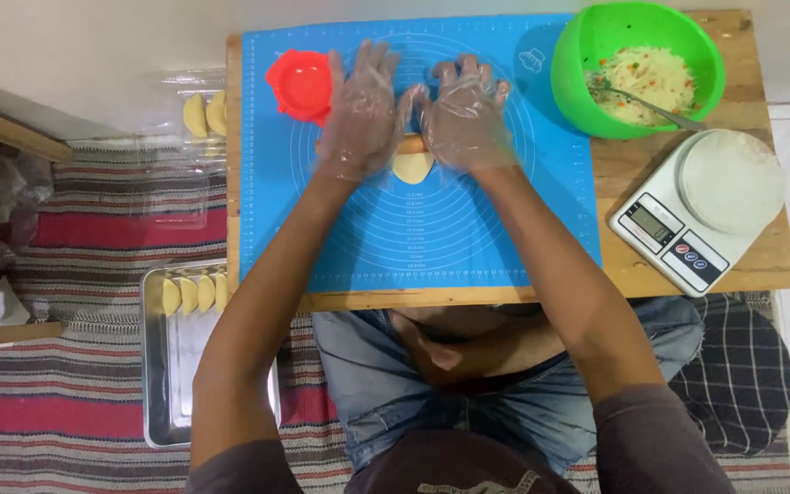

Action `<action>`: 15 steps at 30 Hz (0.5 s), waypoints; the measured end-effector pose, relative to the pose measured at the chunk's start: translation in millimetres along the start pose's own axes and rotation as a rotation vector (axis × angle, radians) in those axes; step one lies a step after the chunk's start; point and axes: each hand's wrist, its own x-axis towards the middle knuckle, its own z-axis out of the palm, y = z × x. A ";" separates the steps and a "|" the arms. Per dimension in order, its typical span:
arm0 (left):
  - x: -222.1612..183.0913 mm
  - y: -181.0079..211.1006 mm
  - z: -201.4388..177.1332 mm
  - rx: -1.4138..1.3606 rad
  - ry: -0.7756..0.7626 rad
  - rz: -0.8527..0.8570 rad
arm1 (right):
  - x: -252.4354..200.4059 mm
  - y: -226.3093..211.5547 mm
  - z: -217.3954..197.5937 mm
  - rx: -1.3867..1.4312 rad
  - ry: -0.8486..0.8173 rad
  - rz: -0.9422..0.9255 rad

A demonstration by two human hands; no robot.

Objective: Weighing small dough portions on a digital scale and rolling them into flat circles using a rolling pin on a silicone mat.

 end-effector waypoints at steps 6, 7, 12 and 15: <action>2.1 -10.2 25.3 0.101 -0.255 -0.183 | 14.7 8.8 10.1 -0.050 -0.011 -0.010; 5.1 -13.6 30.1 0.084 -0.250 -0.196 | 17.9 11.0 12.1 -0.080 0.038 -0.044; 15.1 -28.3 41.9 -0.005 -0.256 -0.233 | 39.2 17.5 22.0 -0.169 0.136 -0.080; 22.6 -35.3 44.3 -0.019 -0.152 -0.193 | 60.5 24.1 31.5 -0.254 0.231 -0.067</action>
